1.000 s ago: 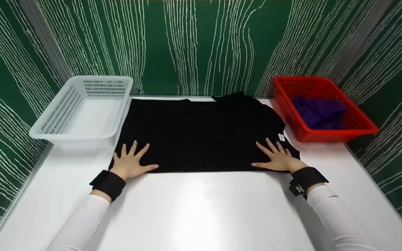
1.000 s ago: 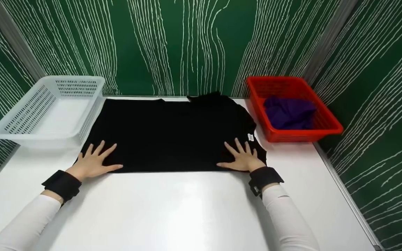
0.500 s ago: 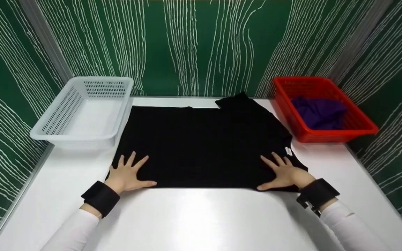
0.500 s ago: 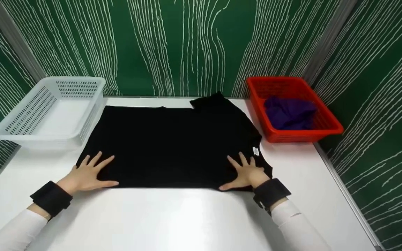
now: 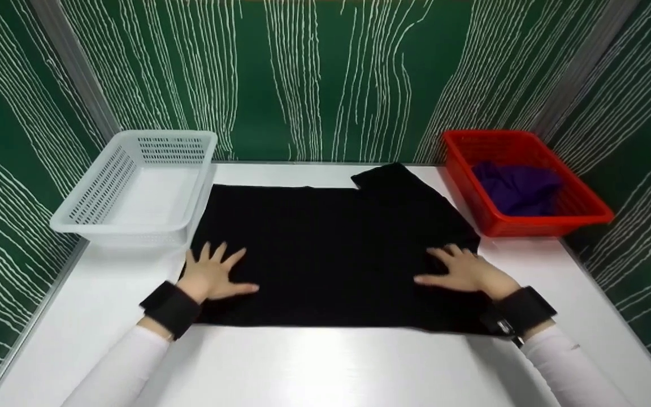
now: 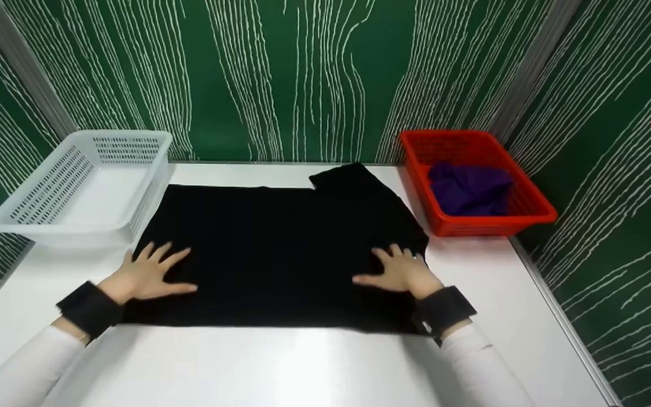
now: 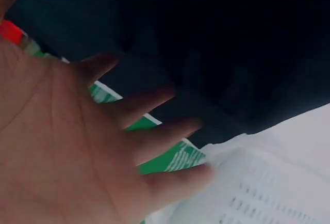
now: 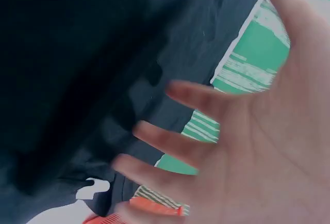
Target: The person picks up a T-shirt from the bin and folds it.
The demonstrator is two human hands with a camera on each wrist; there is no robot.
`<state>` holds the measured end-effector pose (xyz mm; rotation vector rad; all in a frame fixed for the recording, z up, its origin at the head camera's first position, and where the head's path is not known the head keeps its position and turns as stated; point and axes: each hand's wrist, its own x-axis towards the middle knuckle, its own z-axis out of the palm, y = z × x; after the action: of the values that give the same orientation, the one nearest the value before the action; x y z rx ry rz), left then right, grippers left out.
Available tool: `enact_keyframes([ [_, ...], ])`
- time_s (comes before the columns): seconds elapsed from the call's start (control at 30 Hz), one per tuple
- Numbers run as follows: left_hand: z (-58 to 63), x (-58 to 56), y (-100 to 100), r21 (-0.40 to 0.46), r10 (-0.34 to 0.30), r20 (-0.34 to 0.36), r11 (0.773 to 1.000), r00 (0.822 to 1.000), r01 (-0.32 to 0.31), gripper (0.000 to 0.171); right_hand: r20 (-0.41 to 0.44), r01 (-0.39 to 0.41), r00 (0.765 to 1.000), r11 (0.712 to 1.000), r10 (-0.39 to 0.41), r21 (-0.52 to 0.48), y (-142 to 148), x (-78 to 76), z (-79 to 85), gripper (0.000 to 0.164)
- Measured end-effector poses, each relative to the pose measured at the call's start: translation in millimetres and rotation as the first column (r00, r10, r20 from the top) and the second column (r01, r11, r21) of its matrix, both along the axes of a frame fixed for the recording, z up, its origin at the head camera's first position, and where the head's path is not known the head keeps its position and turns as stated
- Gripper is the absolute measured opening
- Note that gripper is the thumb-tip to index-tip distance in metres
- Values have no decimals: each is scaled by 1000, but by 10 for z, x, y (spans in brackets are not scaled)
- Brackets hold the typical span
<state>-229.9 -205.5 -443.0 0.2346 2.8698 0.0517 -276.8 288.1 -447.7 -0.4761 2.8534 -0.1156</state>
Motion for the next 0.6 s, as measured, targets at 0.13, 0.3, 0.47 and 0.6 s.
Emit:
enact_keyframes([
  [0.13,-42,-374,39,49,-22,-15,999,1000,22,90,-18,20,1000,999,-21,-45,-89,-395,-81,92],
  [0.3,-153,-673,-9,125,-9,20,992,1000,7,92,41,47,998,996,-43,-81,-149,-757,-224,92],
  [0.47,-234,-705,-62,168,11,62,986,998,-21,94,142,84,987,992,-71,-90,-57,-830,-285,94],
  [0.6,-271,-635,-69,168,25,57,985,998,-35,96,177,95,981,993,-80,-74,-29,-812,-284,96],
])
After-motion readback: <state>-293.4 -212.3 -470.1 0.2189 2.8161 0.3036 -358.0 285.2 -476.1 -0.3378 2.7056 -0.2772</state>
